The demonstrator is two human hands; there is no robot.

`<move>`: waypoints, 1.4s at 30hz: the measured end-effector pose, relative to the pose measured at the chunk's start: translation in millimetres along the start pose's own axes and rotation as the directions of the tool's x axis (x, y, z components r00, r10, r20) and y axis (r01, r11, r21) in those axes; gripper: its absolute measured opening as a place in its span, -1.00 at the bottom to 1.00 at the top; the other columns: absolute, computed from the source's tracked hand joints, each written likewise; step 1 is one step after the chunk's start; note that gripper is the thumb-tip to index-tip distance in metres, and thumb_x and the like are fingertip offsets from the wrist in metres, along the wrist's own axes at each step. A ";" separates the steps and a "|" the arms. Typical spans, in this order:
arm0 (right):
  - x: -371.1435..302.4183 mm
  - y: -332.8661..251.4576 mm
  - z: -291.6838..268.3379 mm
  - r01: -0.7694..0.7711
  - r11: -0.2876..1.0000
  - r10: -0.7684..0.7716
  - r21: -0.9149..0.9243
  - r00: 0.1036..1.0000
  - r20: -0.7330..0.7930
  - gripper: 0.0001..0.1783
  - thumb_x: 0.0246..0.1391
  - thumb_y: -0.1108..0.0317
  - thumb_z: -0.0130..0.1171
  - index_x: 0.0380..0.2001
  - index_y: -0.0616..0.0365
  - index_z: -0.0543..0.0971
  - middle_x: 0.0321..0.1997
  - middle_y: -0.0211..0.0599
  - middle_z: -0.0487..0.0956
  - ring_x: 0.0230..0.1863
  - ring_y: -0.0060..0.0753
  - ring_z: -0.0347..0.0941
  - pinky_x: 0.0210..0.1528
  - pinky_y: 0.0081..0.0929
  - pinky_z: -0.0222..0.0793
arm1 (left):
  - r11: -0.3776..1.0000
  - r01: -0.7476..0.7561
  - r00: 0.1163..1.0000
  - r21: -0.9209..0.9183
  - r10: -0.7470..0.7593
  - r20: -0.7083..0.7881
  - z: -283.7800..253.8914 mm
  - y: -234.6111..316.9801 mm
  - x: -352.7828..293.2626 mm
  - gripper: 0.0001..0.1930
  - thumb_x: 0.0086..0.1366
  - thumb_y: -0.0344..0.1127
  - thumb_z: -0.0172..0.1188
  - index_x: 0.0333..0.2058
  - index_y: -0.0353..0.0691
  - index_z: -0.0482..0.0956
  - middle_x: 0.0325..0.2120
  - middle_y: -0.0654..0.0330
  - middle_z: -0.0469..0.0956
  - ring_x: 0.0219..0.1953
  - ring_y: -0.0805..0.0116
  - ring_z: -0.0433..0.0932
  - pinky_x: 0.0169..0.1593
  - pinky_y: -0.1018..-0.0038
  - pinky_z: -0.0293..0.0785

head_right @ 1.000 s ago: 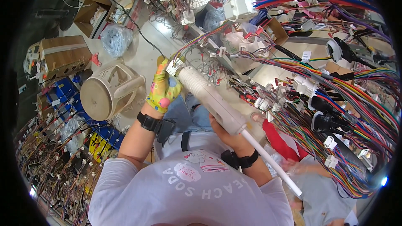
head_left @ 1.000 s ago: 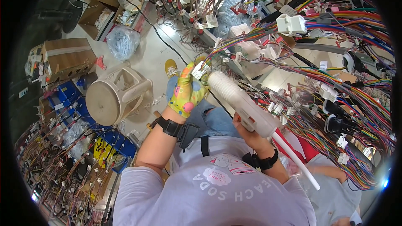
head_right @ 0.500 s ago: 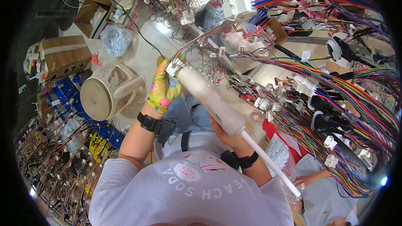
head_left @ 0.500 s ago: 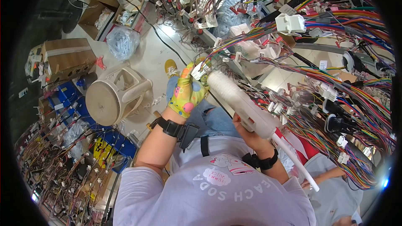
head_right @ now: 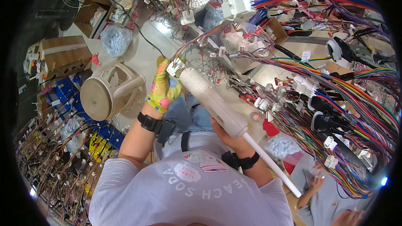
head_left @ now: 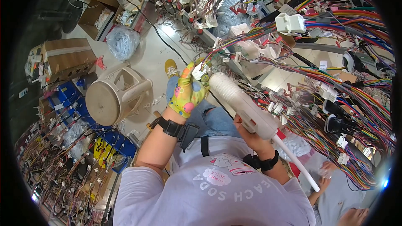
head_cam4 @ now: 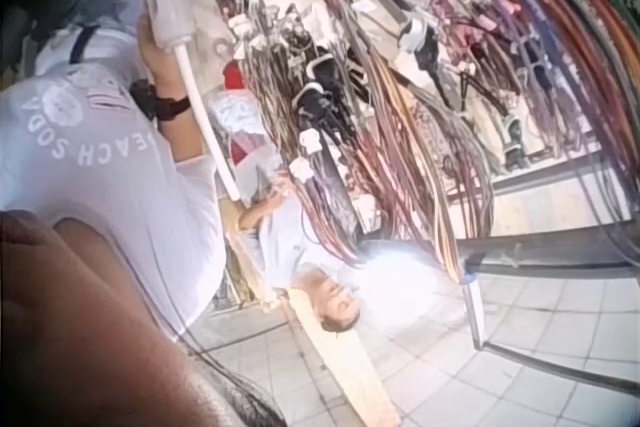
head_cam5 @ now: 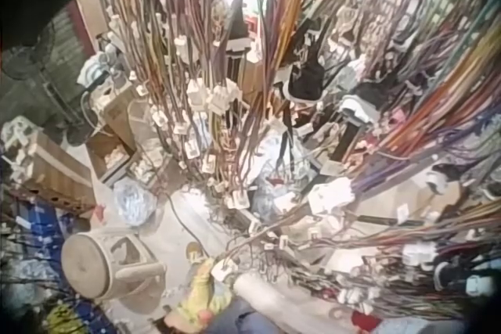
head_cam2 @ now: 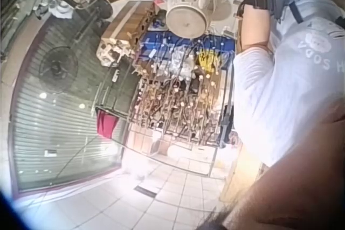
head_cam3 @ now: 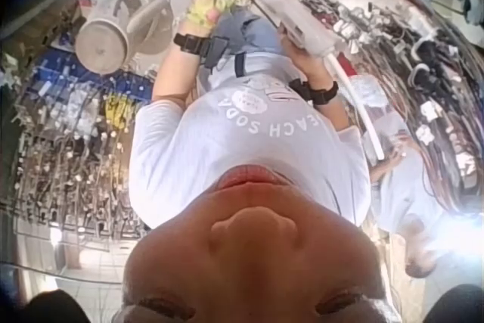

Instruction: The person applies glue to a connector on a wire harness using a glue gun, then moves to another section of the harness to apply more glue. Finally, they reach into a plastic bag to retrieve a small component.

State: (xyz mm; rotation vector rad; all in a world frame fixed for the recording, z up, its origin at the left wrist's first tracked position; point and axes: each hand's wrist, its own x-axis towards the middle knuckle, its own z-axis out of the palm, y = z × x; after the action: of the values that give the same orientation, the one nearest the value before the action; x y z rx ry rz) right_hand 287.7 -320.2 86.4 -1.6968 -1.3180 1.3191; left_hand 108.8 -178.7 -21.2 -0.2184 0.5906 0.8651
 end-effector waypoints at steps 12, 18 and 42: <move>-8.0 9.1 3.8 0.013 0.998 -0.013 -0.062 1.000 0.004 -0.70 -0.02 0.61 0.12 -0.15 0.21 0.50 -0.27 -0.40 0.51 -0.22 -0.53 0.43 -0.14 -0.54 0.36 | 0.999 0.031 0.999 0.016 -0.031 0.021 17.5 1.2 -9.8 -0.57 0.28 -0.05 0.13 0.01 -0.21 0.44 -0.13 0.13 0.53 -0.13 0.23 0.53 -0.05 0.25 0.53; -9.1 7.6 0.6 -0.003 0.998 0.008 -0.065 0.998 0.067 -0.64 -0.02 0.61 0.11 -0.08 0.22 0.46 -0.22 -0.35 0.50 -0.18 -0.46 0.43 -0.10 -0.49 0.37 | 0.999 -0.018 0.998 0.027 0.017 0.065 8.7 0.7 -7.8 -0.59 0.28 -0.13 0.15 0.02 -0.22 0.43 -0.10 0.09 0.52 -0.11 0.25 0.52 -0.01 0.29 0.50; -3.4 2.1 2.5 -0.127 0.949 0.112 0.288 0.991 0.069 -0.56 0.02 0.64 0.06 0.03 0.22 0.37 -0.06 -0.28 0.48 0.03 -0.39 0.39 0.10 -0.40 0.31 | 0.975 -0.050 0.988 0.218 0.017 0.154 -14.8 7.1 -4.1 -0.32 0.14 -0.46 0.25 0.23 -0.24 0.17 0.12 0.01 0.31 0.21 0.06 0.29 0.26 0.27 0.24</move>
State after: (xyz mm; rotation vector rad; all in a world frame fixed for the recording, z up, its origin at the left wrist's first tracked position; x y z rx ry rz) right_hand 286.0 -324.4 84.9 -1.5643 -1.0013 1.5528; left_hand 95.4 -182.9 -30.5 0.0599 0.5443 0.8331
